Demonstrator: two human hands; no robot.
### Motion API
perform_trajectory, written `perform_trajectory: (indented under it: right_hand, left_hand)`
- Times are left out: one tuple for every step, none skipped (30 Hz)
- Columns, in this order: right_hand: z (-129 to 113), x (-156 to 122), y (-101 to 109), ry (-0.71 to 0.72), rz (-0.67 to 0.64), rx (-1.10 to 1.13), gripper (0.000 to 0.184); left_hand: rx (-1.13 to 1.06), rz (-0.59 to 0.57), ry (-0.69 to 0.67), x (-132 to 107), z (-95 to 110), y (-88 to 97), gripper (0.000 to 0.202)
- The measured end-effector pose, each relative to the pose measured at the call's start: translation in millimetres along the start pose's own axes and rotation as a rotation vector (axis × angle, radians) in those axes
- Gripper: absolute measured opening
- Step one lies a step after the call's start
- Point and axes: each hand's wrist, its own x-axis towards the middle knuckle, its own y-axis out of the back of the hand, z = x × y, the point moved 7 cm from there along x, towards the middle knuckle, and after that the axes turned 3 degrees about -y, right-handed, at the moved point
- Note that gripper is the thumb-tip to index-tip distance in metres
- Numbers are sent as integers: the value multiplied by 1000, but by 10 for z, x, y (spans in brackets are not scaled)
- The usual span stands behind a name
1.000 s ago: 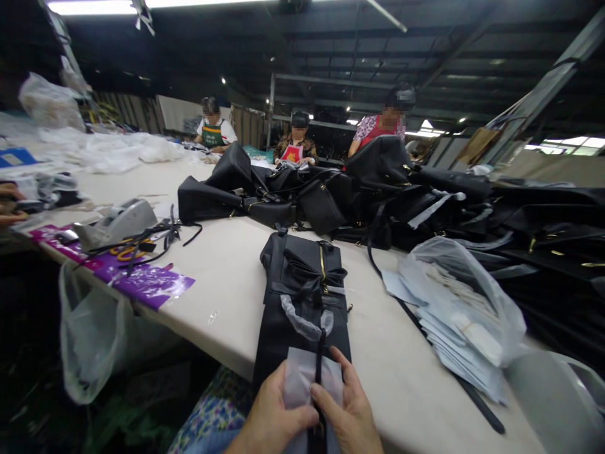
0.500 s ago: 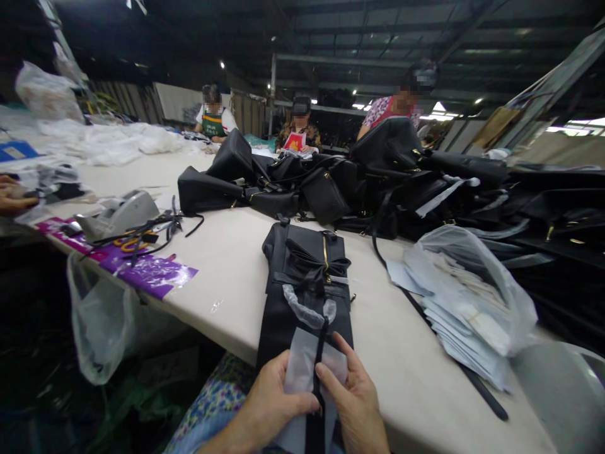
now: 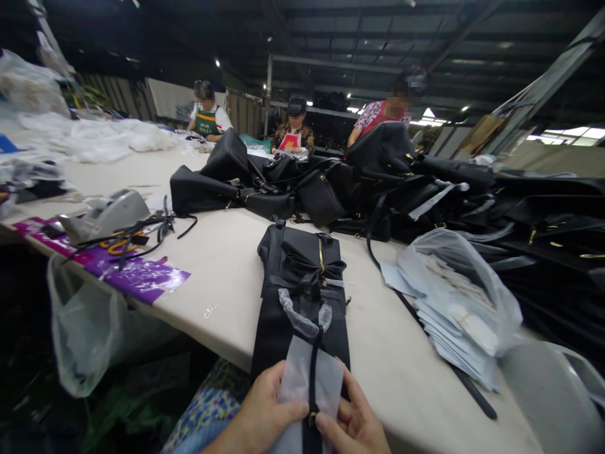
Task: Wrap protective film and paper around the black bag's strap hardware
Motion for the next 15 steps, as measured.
perform_trajectory:
  right_hand:
    - [3, -1, 15, 11, 16, -3, 129]
    - [4, 3, 27, 26, 35, -10, 126]
    - [4, 10, 35, 42, 53, -15, 123]
    - [7, 19, 38, 58, 69, -18, 119]
    - [12, 29, 38, 71, 85, -16, 115]
    - [20, 40, 38, 82, 102, -12, 112]
    - [28, 49, 38, 93, 121, -9, 109]
    - [34, 58, 40, 102, 141, -8, 106]
    - [39, 64, 40, 111, 158, -15, 102]
    - [42, 68, 38, 118, 172, -28, 99]
    - [46, 69, 35, 121, 180, -46, 96]
    - [51, 66, 29, 121, 182, -61, 93]
    - [59, 59, 22, 118, 178, -71, 92]
    - [74, 47, 17, 108, 173, -69, 92]
    - [97, 31, 13, 90, 163, -57, 96]
  left_hand:
    - [-1, -25, 11, -5, -16, -16, 32]
    - [6, -46, 23, -7, -37, -27, 28]
    - [18, -63, 36, -7, -59, -34, 26]
    - [29, -73, 46, -5, -79, -35, 26]
    - [31, -81, 52, 0, -95, -33, 26]
    - [19, -95, 54, 5, -105, -36, 27]
    - [-10, -113, 53, 9, -108, -43, 29]
    - [-49, -134, 54, 11, -107, -53, 31]
    - [-87, -152, 58, 10, -102, -65, 36]
    - [-122, -167, 63, 5, -93, -77, 41]
    - [-145, -176, 70, -2, -82, -88, 47]
    - [-155, -177, 75, -11, -69, -95, 51]
    - [-156, -172, 81, -20, -56, -100, 54]
    - [-153, -165, 85, -29, -43, -102, 54]
    - [-151, -152, 83, -35, -29, -100, 53]
